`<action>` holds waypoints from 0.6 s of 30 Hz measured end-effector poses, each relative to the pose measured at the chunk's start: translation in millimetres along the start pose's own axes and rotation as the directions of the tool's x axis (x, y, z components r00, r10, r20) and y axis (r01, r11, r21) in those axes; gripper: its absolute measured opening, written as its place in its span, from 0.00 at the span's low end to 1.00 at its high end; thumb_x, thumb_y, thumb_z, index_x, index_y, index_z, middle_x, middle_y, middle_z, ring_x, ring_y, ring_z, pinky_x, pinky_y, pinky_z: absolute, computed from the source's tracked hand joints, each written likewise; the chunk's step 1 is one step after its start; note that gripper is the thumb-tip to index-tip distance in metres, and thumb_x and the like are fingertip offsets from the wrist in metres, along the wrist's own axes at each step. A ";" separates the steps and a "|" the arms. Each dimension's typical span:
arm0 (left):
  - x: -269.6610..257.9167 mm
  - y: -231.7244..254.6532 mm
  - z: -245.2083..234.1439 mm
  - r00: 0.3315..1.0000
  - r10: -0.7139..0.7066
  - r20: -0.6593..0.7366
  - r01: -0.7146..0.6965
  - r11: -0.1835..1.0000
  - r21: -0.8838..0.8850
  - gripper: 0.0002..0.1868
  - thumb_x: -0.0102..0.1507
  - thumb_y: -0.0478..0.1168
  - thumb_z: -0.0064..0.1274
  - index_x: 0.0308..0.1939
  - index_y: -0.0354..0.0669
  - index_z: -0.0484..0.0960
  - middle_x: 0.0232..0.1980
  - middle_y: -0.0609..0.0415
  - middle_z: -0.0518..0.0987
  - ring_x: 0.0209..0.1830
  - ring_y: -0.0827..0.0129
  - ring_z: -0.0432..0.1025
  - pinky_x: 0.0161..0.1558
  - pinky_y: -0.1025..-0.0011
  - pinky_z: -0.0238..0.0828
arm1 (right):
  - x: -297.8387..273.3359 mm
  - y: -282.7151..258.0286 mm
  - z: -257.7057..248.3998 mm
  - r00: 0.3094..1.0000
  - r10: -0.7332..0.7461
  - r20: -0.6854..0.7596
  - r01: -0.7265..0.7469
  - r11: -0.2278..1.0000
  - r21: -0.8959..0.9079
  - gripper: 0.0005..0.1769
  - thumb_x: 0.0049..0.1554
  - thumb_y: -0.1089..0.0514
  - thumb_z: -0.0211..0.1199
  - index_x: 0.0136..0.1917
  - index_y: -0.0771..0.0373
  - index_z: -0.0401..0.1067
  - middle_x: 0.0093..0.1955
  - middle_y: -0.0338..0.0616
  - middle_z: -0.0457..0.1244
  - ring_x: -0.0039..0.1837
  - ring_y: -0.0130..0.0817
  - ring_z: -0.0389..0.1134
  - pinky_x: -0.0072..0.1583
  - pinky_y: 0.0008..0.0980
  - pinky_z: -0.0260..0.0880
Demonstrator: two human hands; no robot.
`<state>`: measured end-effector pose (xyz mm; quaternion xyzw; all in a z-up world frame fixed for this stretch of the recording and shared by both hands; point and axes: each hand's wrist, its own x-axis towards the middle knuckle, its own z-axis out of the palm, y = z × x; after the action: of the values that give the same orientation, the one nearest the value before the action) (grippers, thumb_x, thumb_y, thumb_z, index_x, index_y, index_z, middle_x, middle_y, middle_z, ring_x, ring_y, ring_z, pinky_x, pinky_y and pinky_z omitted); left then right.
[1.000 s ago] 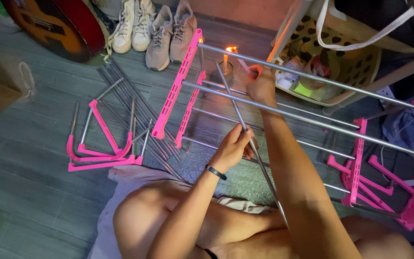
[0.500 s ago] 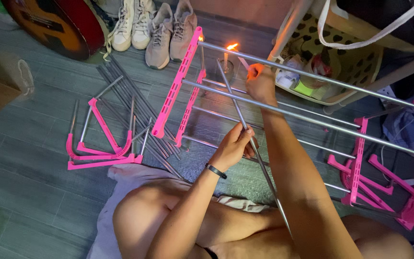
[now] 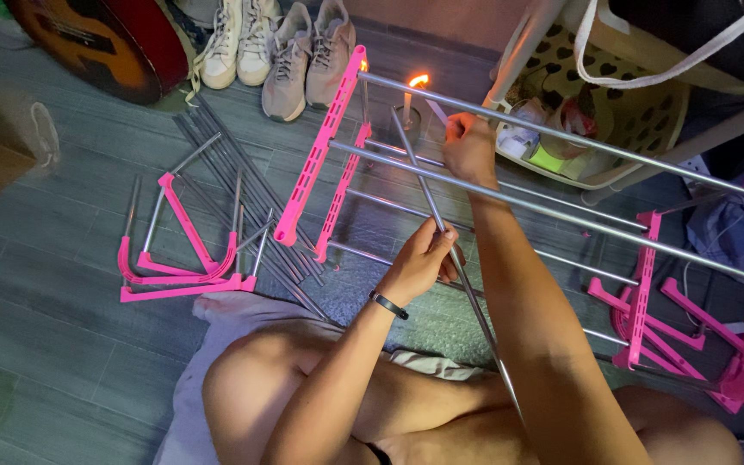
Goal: The person assembles a drying rack by fitting metal rods into pink plastic joints, using a lighter to heat the plastic to ensure a secure connection.
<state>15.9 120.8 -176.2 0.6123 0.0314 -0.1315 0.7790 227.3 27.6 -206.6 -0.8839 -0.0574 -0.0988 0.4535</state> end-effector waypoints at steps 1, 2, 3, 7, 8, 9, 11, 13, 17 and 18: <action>0.6 -0.4 0.1 1.000 0.009 0.001 -0.009 1.000 -0.001 0.11 0.74 0.46 0.41 0.48 0.42 0.69 0.33 0.56 0.77 0.24 0.75 0.74 0.26 0.76 0.71 | 0.7 0.4 1.0 1.000 -0.008 -0.007 0.008 1.000 0.005 0.08 0.59 0.63 0.62 0.50 0.66 0.78 0.36 0.50 0.68 0.39 0.37 0.70 0.44 0.37 0.69; 1.0 -0.7 0.4 1.000 0.017 0.003 -0.017 1.000 -0.002 0.11 0.74 0.46 0.42 0.49 0.42 0.69 0.32 0.56 0.77 0.24 0.75 0.73 0.26 0.76 0.71 | 1.7 0.7 2.6 1.000 -0.016 -0.014 0.016 1.000 0.010 0.08 0.60 0.63 0.61 0.50 0.66 0.79 0.36 0.50 0.68 0.38 0.37 0.70 0.43 0.37 0.69; 0.9 -0.9 0.6 1.000 0.025 0.003 -0.025 1.000 -0.004 0.10 0.74 0.45 0.42 0.49 0.42 0.70 0.32 0.56 0.77 0.24 0.75 0.73 0.26 0.76 0.71 | 2.3 1.5 3.8 1.000 -0.024 -0.020 0.024 1.000 0.015 0.08 0.60 0.63 0.61 0.50 0.66 0.79 0.36 0.50 0.68 0.38 0.37 0.69 0.43 0.37 0.69; -0.4 0.2 0.6 1.000 0.006 0.003 -0.006 1.000 0.019 0.10 0.74 0.45 0.42 0.50 0.42 0.70 0.32 0.57 0.77 0.24 0.76 0.73 0.26 0.77 0.70 | 4.5 5.2 5.3 1.000 -0.011 -0.012 0.011 0.999 0.038 0.07 0.59 0.63 0.61 0.49 0.66 0.78 0.37 0.49 0.69 0.39 0.36 0.70 0.44 0.35 0.69; -0.2 0.6 0.8 1.000 0.000 0.001 0.000 1.000 0.017 0.10 0.74 0.45 0.42 0.50 0.42 0.70 0.32 0.57 0.77 0.24 0.76 0.73 0.26 0.77 0.70 | 3.9 6.5 5.6 0.998 -0.050 -0.036 0.051 0.998 0.042 0.07 0.58 0.64 0.62 0.49 0.67 0.78 0.37 0.49 0.69 0.40 0.35 0.71 0.44 0.34 0.70; -0.1 0.8 1.1 1.000 -0.007 -0.001 0.007 1.000 0.015 0.11 0.74 0.45 0.42 0.50 0.42 0.70 0.32 0.57 0.77 0.24 0.77 0.73 0.26 0.77 0.70 | 3.4 7.9 5.9 0.994 -0.088 -0.061 0.091 0.995 0.045 0.07 0.57 0.64 0.63 0.49 0.67 0.78 0.38 0.49 0.70 0.41 0.34 0.71 0.45 0.34 0.71; -0.5 0.7 1.1 1.000 0.006 -0.006 -0.006 1.000 0.025 0.10 0.74 0.45 0.41 0.50 0.42 0.71 0.32 0.57 0.77 0.24 0.77 0.72 0.26 0.77 0.69 | 4.5 11.5 5.7 0.998 -0.056 -0.023 0.057 0.998 0.025 0.07 0.58 0.63 0.64 0.49 0.66 0.78 0.38 0.49 0.70 0.40 0.34 0.71 0.45 0.34 0.70; -0.8 0.3 0.5 1.000 0.012 -0.007 -0.012 0.999 0.031 0.10 0.74 0.44 0.41 0.50 0.42 0.71 0.32 0.56 0.77 0.23 0.77 0.72 0.25 0.77 0.69 | 5.8 15.3 7.1 0.998 -0.054 -0.020 0.054 0.998 0.032 0.06 0.59 0.62 0.65 0.49 0.66 0.79 0.38 0.48 0.70 0.40 0.34 0.71 0.45 0.34 0.70; 0.1 -3.0 -1.8 1.000 0.012 0.014 -0.012 1.000 -0.013 0.09 0.74 0.43 0.41 0.48 0.41 0.70 0.32 0.54 0.78 0.22 0.78 0.70 0.24 0.77 0.67 | 1.2 15.8 3.3 0.996 -0.086 -0.036 0.089 0.990 0.112 0.06 0.61 0.62 0.63 0.50 0.65 0.78 0.38 0.43 0.70 0.40 0.29 0.70 0.44 0.31 0.70; 1.2 -3.6 -2.1 1.000 0.014 0.024 -0.013 0.999 -0.035 0.09 0.74 0.42 0.41 0.48 0.40 0.69 0.31 0.54 0.78 0.21 0.78 0.70 0.24 0.77 0.67 | -2.6 12.2 -1.6 0.996 -0.089 -0.029 0.092 0.987 0.135 0.05 0.62 0.62 0.63 0.50 0.65 0.78 0.38 0.42 0.69 0.40 0.28 0.69 0.44 0.30 0.69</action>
<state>16.5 121.8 -180.4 0.5972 0.0199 -0.1331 0.7907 226.9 19.2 -215.9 -0.8461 -0.0989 -0.1252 0.5085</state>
